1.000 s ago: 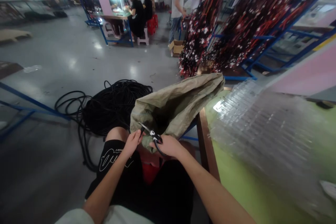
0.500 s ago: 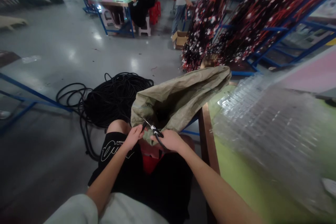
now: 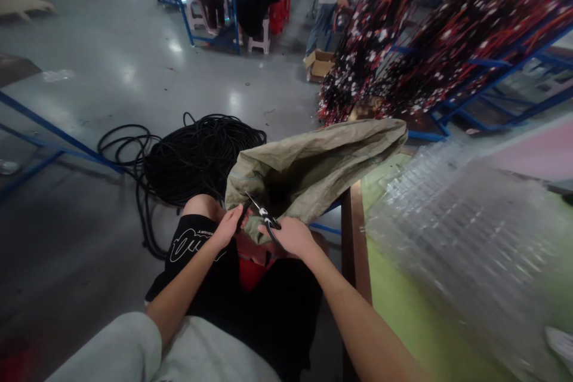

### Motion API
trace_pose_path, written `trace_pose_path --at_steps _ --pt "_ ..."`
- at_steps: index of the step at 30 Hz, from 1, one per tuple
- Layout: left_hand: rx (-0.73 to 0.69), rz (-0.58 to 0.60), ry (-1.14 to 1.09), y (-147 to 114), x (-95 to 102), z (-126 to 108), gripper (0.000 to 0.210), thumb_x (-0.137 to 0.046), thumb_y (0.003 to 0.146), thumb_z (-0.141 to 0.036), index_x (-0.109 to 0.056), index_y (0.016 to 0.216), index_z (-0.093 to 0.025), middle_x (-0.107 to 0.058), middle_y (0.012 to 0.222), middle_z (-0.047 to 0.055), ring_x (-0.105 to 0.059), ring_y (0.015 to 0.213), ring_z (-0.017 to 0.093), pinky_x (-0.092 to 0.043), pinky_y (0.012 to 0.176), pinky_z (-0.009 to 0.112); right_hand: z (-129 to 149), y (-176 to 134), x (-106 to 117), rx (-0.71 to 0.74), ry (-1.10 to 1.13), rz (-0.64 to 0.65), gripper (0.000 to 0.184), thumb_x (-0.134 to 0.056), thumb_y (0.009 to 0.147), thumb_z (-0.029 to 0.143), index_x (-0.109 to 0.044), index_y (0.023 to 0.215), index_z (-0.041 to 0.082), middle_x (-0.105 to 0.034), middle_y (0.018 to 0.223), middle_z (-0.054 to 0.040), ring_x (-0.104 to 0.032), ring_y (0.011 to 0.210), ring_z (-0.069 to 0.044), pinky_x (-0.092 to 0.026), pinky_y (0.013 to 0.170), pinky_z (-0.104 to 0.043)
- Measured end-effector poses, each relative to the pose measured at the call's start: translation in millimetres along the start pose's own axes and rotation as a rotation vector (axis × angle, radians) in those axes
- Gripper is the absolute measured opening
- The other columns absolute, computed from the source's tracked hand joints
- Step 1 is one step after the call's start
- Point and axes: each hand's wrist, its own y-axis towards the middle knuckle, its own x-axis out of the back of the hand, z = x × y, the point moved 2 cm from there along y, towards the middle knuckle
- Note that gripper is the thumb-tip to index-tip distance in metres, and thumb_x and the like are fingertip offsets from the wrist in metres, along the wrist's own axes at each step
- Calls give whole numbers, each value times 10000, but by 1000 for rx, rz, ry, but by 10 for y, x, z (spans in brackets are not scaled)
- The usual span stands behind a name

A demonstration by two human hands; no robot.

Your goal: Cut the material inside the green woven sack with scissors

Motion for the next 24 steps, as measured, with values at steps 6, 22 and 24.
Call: trace_pose_path --at_steps 6,22,24 --pt "-17 26 5 -6 -11 12 546 -417 893 -614 -625 892 -110 -467 583 -23 -411 535 101 -308 515 218 28 -2 -3 62 49 3 495 -487 878 643 -693 850 194 -697 801 -64 -636 732 -210 -370 606 -241" --pt "-367 -100 667 -111 15 -294 391 -399 967 -425 -681 919 -159 -677 808 23 -609 746 147 -443 696 239 38 -23 31 -35 54 -10 597 -449 865 704 -713 854 168 -701 817 -110 -647 787 -250 -417 650 -261" --pt "-425 -140 729 -104 7 -288 351 -441 956 -418 -685 1007 -172 -705 925 43 -640 841 166 -465 768 255 41 -26 5 -18 117 -6 585 -451 870 696 -706 918 171 -705 852 -99 -650 808 -242 -428 675 -258"
